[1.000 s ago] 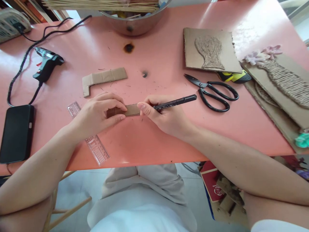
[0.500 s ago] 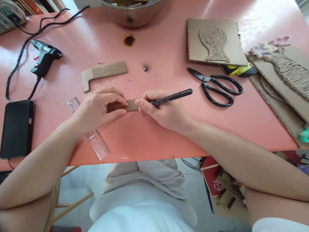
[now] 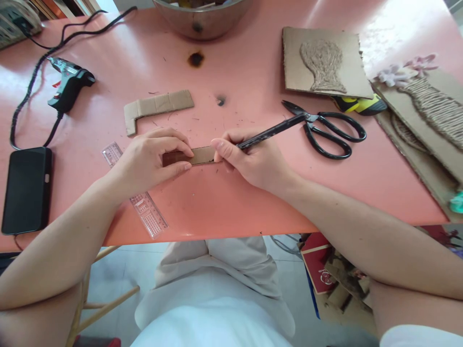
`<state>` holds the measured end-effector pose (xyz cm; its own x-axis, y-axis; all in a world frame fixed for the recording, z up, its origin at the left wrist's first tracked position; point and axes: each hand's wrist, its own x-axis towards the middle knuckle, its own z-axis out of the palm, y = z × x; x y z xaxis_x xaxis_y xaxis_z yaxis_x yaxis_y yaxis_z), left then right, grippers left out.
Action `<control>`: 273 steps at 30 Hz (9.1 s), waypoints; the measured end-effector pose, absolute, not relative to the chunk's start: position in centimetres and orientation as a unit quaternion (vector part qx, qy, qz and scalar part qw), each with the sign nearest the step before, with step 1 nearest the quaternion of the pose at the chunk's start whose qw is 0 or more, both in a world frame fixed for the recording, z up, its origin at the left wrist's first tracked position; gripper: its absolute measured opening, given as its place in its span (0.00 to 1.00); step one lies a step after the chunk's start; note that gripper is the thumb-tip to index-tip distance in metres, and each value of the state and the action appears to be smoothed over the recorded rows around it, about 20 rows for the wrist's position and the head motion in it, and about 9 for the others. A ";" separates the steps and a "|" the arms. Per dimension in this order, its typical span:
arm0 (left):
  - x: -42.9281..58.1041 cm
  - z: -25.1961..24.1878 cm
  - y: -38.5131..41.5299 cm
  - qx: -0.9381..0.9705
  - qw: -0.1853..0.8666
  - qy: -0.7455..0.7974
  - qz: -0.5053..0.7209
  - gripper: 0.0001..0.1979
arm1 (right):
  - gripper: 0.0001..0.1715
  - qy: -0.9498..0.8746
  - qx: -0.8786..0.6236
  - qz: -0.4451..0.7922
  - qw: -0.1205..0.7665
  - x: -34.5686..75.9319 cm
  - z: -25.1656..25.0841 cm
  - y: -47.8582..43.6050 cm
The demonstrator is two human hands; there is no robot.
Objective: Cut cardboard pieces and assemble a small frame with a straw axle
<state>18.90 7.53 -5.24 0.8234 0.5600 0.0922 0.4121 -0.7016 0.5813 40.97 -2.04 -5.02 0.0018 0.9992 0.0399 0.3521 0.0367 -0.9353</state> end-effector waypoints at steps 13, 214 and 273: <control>16.6 -3.3 10.0 0.916 0.306 0.258 0.029 0.20 | 0.08 -0.504 -0.541 0.477 0.475 39.9 -3.2 -2.3; 21.7 -5.6 5.9 0.510 0.676 0.349 0.402 0.10 | 0.05 -0.445 -0.484 0.535 0.531 36.9 -5.1 1.2; 22.0 -6.0 5.4 0.557 0.573 0.351 0.488 0.03 | 0.08 -0.392 -0.490 0.555 0.546 36.2 -5.1 1.4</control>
